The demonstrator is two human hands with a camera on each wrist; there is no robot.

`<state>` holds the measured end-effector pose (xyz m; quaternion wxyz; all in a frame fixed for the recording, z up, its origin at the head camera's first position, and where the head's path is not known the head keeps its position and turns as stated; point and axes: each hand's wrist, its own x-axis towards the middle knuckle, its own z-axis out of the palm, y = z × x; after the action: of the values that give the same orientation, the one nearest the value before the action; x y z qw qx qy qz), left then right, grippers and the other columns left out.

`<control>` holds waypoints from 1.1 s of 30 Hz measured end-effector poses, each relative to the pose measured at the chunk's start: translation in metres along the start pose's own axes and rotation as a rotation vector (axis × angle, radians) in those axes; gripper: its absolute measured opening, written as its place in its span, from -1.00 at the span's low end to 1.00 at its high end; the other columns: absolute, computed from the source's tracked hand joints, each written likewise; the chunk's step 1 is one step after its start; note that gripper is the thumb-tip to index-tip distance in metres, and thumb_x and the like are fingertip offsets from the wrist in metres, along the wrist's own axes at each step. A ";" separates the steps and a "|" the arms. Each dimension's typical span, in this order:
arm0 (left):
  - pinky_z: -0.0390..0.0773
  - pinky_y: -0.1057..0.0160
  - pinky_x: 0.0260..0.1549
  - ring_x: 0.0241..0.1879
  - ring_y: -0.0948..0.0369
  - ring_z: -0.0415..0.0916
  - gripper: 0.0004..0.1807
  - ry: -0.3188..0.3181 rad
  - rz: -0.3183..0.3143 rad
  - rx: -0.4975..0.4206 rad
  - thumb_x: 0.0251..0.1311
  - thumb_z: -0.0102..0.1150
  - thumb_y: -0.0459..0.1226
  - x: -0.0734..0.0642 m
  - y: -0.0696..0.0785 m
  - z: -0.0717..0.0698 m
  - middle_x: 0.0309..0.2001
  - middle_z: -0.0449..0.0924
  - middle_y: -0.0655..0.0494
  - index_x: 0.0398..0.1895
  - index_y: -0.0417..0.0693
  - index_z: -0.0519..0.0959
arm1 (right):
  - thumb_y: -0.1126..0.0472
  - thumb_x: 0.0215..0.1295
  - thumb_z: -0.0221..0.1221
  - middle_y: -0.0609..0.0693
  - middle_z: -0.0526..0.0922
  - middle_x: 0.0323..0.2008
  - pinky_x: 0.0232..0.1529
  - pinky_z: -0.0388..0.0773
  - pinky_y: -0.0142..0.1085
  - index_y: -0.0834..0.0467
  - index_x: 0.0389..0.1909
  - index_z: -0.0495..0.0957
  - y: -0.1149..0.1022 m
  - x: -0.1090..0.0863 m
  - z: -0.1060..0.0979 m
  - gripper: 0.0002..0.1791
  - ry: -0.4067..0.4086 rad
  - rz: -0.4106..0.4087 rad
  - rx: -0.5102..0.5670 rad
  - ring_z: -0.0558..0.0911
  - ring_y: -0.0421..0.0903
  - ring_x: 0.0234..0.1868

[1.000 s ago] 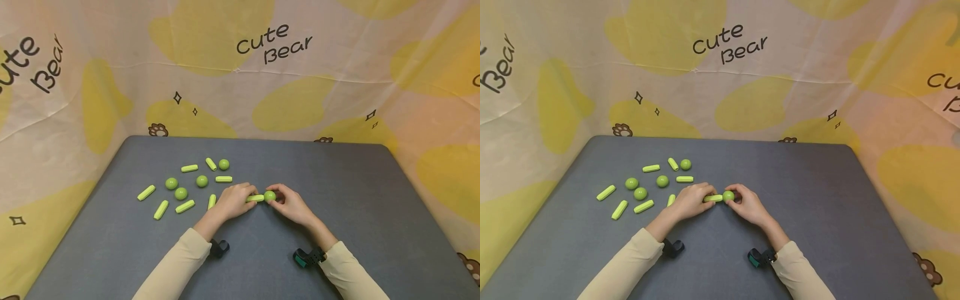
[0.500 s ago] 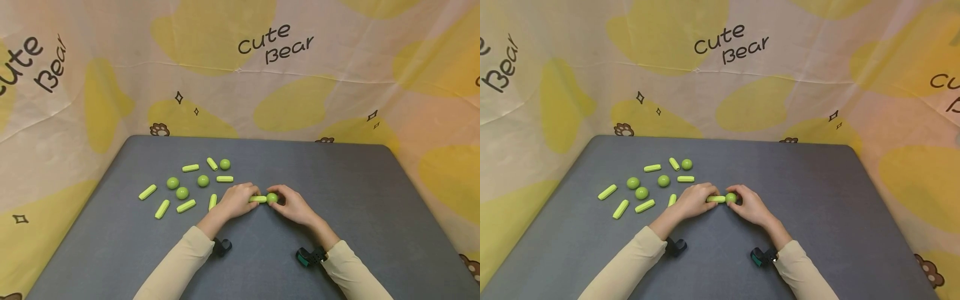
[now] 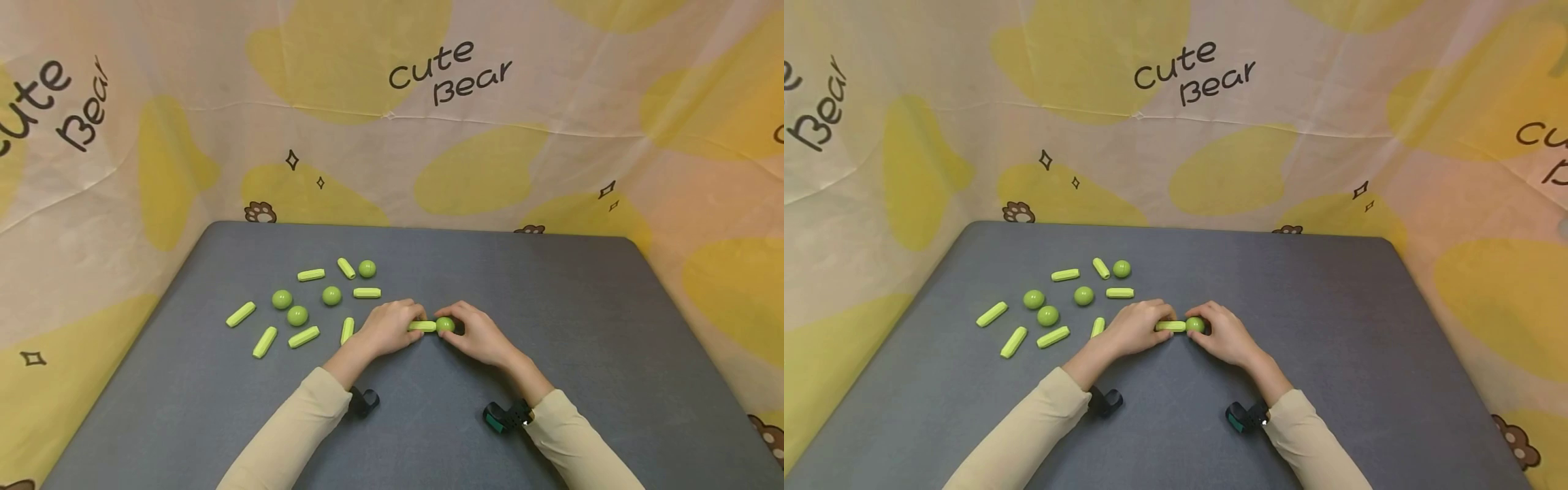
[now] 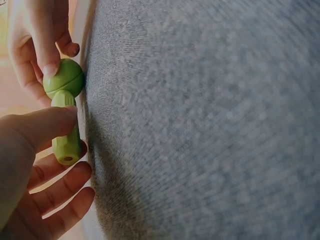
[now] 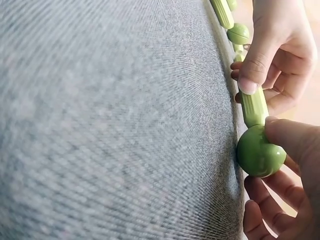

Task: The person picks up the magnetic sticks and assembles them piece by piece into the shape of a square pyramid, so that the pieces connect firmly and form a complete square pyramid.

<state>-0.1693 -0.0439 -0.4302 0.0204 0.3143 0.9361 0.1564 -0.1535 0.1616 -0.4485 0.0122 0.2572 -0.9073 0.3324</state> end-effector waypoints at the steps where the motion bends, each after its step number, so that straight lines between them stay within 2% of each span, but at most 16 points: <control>1: 0.46 0.29 -0.48 -0.45 0.29 0.44 -0.83 0.000 0.000 0.002 0.10 0.23 -0.14 0.000 0.000 0.000 -0.32 0.54 0.20 -0.23 0.08 0.60 | 0.15 0.15 0.26 -0.09 0.55 -0.18 -0.20 0.47 -0.23 0.09 -0.07 0.56 0.000 0.000 0.000 -0.69 -0.001 0.001 0.002 0.51 -0.20 -0.23; 7: 0.43 0.30 -0.50 -0.46 0.30 0.41 -0.80 0.013 -0.012 0.002 0.07 0.26 -0.13 -0.006 -0.002 -0.006 -0.33 0.51 0.20 -0.23 0.08 0.59 | 0.16 0.14 0.26 -0.09 0.55 -0.18 -0.23 0.46 -0.26 0.08 -0.07 0.56 0.000 -0.001 -0.001 -0.69 0.001 -0.005 0.002 0.50 -0.21 -0.25; 11: 0.46 0.31 -0.47 -0.40 0.30 0.46 -0.78 0.045 -0.024 0.010 0.06 0.27 -0.14 -0.014 -0.007 -0.013 -0.31 0.52 0.19 -0.20 0.08 0.59 | 0.17 0.13 0.27 -0.10 0.55 -0.18 -0.25 0.45 -0.29 0.08 -0.08 0.56 0.000 -0.002 -0.001 -0.69 -0.002 -0.005 0.002 0.48 -0.23 -0.27; 18: 0.50 0.22 -0.38 -0.28 0.22 0.53 -0.75 0.167 -0.072 -0.052 0.04 0.30 -0.19 -0.026 -0.026 -0.032 -0.25 0.56 0.14 -0.18 0.01 0.60 | 0.15 0.14 0.26 -0.10 0.55 -0.16 -0.23 0.45 -0.28 0.06 -0.06 0.55 0.001 -0.002 -0.002 -0.68 -0.001 0.004 -0.009 0.49 -0.23 -0.24; 21: 0.51 0.18 -0.35 -0.24 0.19 0.53 -0.75 0.218 -0.126 -0.058 0.04 0.30 -0.19 -0.033 -0.038 -0.041 -0.23 0.56 0.14 -0.18 0.01 0.60 | 0.16 0.14 0.26 -0.10 0.55 -0.16 -0.23 0.45 -0.27 0.06 -0.05 0.55 0.001 -0.003 -0.003 -0.68 0.002 0.010 -0.005 0.49 -0.23 -0.24; 26: 0.51 0.05 -0.32 -0.16 0.10 0.52 -0.72 0.272 -0.253 -0.076 0.04 0.28 -0.18 -0.044 -0.054 -0.055 -0.11 0.53 0.09 -0.14 0.02 0.59 | 0.17 0.14 0.26 -0.09 0.55 -0.16 -0.26 0.44 -0.30 0.07 -0.05 0.55 0.001 -0.004 -0.003 -0.68 0.009 0.009 0.000 0.48 -0.23 -0.27; 33: 0.48 -0.04 -0.21 -0.10 -0.02 0.50 -0.66 0.335 -0.379 -0.108 0.00 0.32 -0.18 -0.053 -0.073 -0.060 -0.05 0.50 -0.02 -0.12 -0.05 0.58 | 0.17 0.15 0.26 -0.09 0.55 -0.16 -0.27 0.44 -0.31 0.08 -0.04 0.55 0.001 -0.004 -0.002 -0.67 0.008 0.006 0.004 0.47 -0.23 -0.27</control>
<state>-0.1780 -0.1472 -0.3993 -0.0893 0.1017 0.9589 0.2492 -0.1505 0.1659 -0.4481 0.0143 0.2533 -0.9073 0.3354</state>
